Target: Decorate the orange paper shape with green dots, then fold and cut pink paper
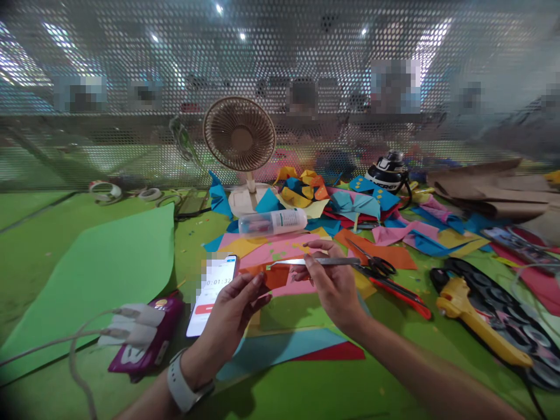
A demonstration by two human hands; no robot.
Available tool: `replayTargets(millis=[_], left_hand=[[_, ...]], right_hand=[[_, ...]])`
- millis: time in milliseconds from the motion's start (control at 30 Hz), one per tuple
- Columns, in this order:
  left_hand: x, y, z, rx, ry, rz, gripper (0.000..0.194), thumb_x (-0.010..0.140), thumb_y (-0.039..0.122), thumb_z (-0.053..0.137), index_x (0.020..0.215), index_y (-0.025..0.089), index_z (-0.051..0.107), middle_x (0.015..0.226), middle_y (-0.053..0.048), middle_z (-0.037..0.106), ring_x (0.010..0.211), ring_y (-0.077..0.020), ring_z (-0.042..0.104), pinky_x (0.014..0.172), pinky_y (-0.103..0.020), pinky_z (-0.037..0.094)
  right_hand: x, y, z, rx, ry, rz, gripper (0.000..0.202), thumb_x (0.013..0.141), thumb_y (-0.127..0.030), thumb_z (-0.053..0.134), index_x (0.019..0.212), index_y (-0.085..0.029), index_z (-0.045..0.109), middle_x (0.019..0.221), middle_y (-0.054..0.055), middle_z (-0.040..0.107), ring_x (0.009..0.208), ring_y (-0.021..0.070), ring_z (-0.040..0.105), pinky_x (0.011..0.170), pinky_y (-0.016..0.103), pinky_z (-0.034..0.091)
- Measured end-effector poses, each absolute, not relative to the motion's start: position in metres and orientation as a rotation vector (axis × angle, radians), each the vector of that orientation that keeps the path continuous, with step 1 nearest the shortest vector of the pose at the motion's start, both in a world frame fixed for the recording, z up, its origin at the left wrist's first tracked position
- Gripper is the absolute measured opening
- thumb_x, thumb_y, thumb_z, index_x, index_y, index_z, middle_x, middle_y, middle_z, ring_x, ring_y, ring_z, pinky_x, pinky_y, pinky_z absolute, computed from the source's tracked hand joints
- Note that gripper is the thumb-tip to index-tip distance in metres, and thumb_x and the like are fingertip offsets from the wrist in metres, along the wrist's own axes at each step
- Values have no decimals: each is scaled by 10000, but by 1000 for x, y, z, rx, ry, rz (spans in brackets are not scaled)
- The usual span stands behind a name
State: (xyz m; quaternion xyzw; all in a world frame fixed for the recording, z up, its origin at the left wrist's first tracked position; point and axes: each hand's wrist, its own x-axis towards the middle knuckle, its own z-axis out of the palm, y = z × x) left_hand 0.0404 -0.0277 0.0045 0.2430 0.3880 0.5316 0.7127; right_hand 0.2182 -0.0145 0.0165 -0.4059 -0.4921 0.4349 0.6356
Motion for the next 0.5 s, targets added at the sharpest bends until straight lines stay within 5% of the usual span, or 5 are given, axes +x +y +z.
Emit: replayTargets(millis=[500], left_hand=[[39, -27, 2, 516, 864, 1188, 163, 675, 244, 807, 756, 166, 690, 790, -6, 711, 722, -111, 658, 712, -240, 563]], right_hand=[[216, -19, 23, -930, -1186, 895, 251, 861, -280, 603, 1083, -204, 512, 655, -12, 697, 558, 151, 689, 489, 234, 552]])
